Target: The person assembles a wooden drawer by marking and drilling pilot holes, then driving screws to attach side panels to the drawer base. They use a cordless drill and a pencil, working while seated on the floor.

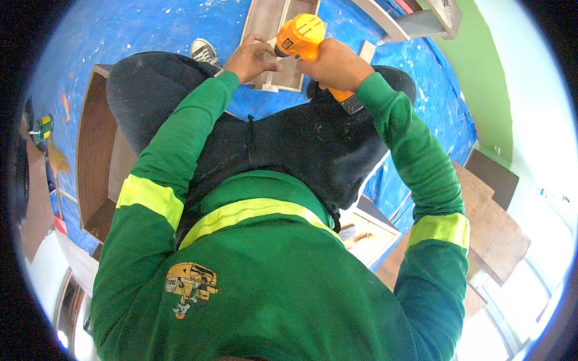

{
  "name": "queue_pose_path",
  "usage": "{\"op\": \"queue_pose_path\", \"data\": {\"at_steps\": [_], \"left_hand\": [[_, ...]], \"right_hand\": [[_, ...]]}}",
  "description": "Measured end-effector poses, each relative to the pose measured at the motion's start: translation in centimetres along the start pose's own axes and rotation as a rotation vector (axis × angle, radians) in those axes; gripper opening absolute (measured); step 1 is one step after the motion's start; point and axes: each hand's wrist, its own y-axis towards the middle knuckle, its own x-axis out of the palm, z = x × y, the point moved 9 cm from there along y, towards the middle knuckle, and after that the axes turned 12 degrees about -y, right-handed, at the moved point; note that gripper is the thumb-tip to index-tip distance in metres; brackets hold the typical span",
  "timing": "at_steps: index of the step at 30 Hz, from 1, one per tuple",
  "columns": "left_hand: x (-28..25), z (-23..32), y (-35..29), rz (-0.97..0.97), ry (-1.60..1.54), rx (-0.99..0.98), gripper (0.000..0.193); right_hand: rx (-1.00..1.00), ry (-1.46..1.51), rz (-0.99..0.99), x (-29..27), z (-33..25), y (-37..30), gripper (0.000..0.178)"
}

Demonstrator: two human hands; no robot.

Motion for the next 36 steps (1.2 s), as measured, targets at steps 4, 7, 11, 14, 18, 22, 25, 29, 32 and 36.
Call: {"op": "queue_pose_path", "data": {"at_steps": [4, 7, 11, 14, 18, 22, 25, 29, 32, 36], "left_hand": [[-0.2, -1.0, 0.5, 0.035, 0.019, 0.125, 0.076], [-0.2, -2.0, 0.7, 0.056, -0.030, 0.050, 0.090], [-0.1, -1.8, 0.8, 0.066, -0.006, 0.101, 0.084], [0.1, -2.2, 1.0, 0.012, 0.010, 0.100, 0.082], [-0.4, -2.4, 1.1, -0.010, -0.023, 0.088, 0.084], [0.0, -3.5, 1.6, -0.048, -0.123, 0.030, 0.084], [-0.2, -1.9, 1.1, -0.060, -0.077, -0.005, 0.083], [-0.2, -1.3, 1.0, -0.058, -0.025, 0.030, 0.085], [-0.2, -1.9, 1.4, -0.050, -0.030, 0.070, 0.087], [-0.1, -2.9, 1.5, -0.039, -0.037, 0.069, 0.091]], "right_hand": [[-0.014, -0.057, -0.003, 0.1, 0.2, 0.5, 0.048], [-0.010, -0.030, 0.028, 0.3, 0.3, 0.4, 0.047], [0.016, -0.036, -0.021, 0.5, 0.2, 0.2, 0.043], [-0.037, -0.056, 0.029, 0.2, -0.6, 0.2, 0.044], [-0.298, -0.085, 0.145, -0.9, -2.9, 0.8, 0.031], [-0.171, -0.158, 0.146, -0.8, -2.2, 1.2, 0.039], [-0.228, -0.118, 0.212, -1.0, -2.5, 0.9, 0.037], [-0.131, -0.220, 0.123, -0.2, -1.9, 2.0, 0.037], [-0.111, -0.268, 0.098, 0.1, -1.9, 2.2, 0.037], [-0.182, -0.169, 0.212, -0.9, -2.7, 1.3, 0.037]]}}
